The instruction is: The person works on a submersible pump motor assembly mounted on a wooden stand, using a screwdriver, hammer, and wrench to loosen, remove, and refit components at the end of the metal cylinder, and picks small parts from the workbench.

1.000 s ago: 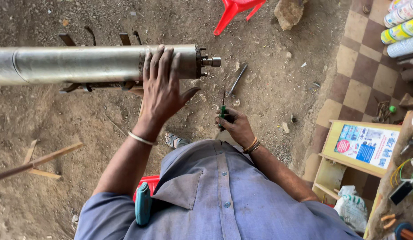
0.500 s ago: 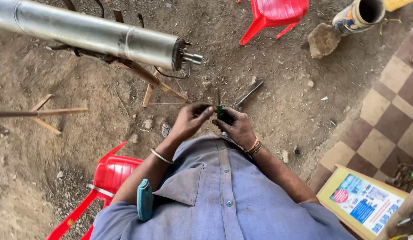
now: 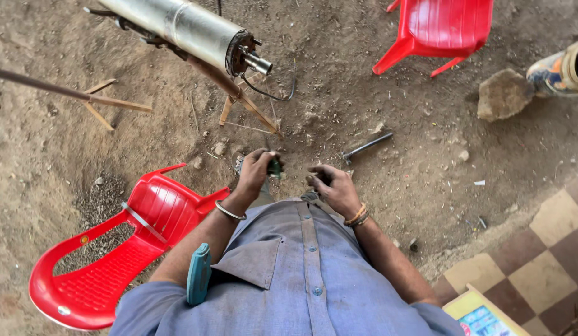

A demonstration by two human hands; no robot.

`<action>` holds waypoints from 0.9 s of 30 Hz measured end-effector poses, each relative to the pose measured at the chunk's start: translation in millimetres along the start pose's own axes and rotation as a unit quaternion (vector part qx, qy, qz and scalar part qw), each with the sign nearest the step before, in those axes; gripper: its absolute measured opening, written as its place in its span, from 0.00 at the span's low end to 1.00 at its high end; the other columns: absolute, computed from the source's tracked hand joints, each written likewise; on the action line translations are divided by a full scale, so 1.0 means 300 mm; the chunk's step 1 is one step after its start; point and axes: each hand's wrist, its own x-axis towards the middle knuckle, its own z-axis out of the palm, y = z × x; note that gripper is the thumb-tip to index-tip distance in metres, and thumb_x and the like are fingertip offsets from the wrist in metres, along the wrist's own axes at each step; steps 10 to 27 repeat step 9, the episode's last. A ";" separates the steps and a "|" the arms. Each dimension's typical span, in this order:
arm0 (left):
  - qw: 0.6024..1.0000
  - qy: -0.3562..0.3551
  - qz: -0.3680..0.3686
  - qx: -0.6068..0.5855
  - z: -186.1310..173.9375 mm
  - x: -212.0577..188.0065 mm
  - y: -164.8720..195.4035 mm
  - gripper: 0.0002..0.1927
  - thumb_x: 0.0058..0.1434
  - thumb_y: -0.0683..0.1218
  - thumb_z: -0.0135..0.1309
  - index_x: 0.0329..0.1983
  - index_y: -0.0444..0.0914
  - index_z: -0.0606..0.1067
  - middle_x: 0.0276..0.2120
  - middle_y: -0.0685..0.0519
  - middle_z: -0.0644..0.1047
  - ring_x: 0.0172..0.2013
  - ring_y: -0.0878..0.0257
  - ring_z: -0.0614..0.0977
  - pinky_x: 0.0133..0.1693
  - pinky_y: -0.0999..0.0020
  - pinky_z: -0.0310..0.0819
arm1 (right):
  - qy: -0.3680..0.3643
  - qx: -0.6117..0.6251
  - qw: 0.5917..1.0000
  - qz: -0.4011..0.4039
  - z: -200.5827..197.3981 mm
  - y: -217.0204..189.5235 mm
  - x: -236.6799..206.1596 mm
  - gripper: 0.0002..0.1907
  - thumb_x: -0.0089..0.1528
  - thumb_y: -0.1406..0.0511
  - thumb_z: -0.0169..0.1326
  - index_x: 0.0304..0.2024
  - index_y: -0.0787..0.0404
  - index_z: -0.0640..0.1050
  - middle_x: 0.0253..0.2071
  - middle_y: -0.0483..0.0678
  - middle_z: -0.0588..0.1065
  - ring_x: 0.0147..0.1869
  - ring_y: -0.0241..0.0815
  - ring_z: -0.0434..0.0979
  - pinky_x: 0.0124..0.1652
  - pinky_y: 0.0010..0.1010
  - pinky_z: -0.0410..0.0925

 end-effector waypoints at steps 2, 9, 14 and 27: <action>0.998 0.051 0.022 0.011 -0.052 0.009 -0.043 0.11 0.69 0.43 0.47 0.41 0.31 0.76 0.30 0.49 0.79 0.28 0.61 0.82 0.31 0.67 0.78 | 0.015 0.062 0.996 0.070 -0.022 0.078 -0.012 0.15 0.64 0.62 0.59 0.51 0.63 0.81 0.36 0.49 0.84 0.34 0.34 0.82 0.31 0.27 0.74; 0.908 0.244 0.029 0.339 -0.373 -0.115 -0.218 0.18 0.64 0.51 0.46 0.40 0.34 0.80 0.31 0.42 0.83 0.33 0.52 0.84 0.40 0.57 0.77 | 0.048 0.168 0.977 0.120 -0.041 0.312 0.038 0.14 0.66 0.63 0.58 0.48 0.66 0.81 0.33 0.50 0.82 0.31 0.36 0.80 0.30 0.27 0.73; 0.908 0.244 0.029 0.339 -0.373 -0.115 -0.218 0.18 0.64 0.51 0.46 0.40 0.34 0.80 0.31 0.42 0.83 0.33 0.52 0.84 0.40 0.57 0.77 | 0.048 0.168 0.977 0.120 -0.041 0.312 0.038 0.14 0.66 0.63 0.58 0.48 0.66 0.81 0.33 0.50 0.82 0.31 0.36 0.80 0.30 0.27 0.73; 0.908 0.244 0.029 0.339 -0.373 -0.115 -0.218 0.18 0.64 0.51 0.46 0.40 0.34 0.80 0.31 0.42 0.83 0.33 0.52 0.84 0.40 0.57 0.77 | 0.048 0.168 0.977 0.120 -0.041 0.312 0.038 0.14 0.66 0.63 0.58 0.48 0.66 0.81 0.33 0.50 0.82 0.31 0.36 0.80 0.30 0.27 0.73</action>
